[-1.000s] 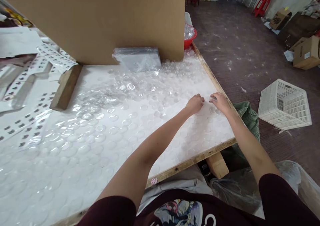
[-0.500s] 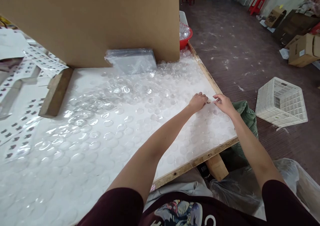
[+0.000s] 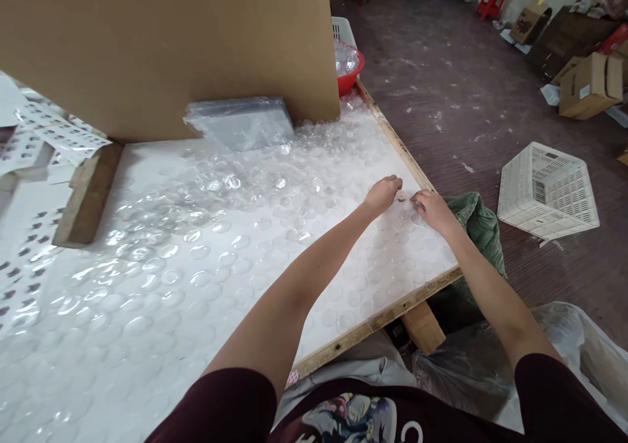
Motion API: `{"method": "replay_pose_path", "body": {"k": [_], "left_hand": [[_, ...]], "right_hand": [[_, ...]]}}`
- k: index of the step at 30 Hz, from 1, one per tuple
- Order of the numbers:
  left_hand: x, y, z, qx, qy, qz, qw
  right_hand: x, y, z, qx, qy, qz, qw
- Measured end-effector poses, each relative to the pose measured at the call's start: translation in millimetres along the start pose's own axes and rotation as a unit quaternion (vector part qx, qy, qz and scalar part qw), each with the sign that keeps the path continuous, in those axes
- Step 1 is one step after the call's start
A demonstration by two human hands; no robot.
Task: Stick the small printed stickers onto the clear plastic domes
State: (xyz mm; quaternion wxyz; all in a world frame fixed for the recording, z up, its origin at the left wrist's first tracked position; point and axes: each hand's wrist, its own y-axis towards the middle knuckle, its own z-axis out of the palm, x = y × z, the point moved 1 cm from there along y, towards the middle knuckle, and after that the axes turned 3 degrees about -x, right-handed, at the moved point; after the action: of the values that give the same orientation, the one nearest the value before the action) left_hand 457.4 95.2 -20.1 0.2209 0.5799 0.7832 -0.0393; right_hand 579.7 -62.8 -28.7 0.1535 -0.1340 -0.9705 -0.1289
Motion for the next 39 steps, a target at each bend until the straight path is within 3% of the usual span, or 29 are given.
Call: {"method": "replay_pose_path", "body": {"k": [9,21,24,32,39], "left_hand": [[-3.2,-4.9,3.0,-0.021,0.036,0.017,0.999],[-7.2,-2.1,7.7,-0.041,0.091,-0.019,0.995],[-7.8,3.7,8.1,-0.052,0.092,-0.029,0.994],[-13.5,11.2,14.9,-0.042,0.081,0.005,0.996],[-14.5,12.6,19.5,-0.014,0.065,0.037,0.997]], "right_hand": [[2.8,9.7,-10.8,0.014,-0.017,0.058,0.998],[2.1,54.1,-23.4,0.024,-0.028,0.159,0.987],[5.2,44.9,-30.7,0.017,-0.049,0.143,0.988],[9.7,3.0,-32.9,0.104,-0.151,0.041,0.982],[6.1,-4.2,-23.1,0.075,-0.15,0.028,0.985]]}}
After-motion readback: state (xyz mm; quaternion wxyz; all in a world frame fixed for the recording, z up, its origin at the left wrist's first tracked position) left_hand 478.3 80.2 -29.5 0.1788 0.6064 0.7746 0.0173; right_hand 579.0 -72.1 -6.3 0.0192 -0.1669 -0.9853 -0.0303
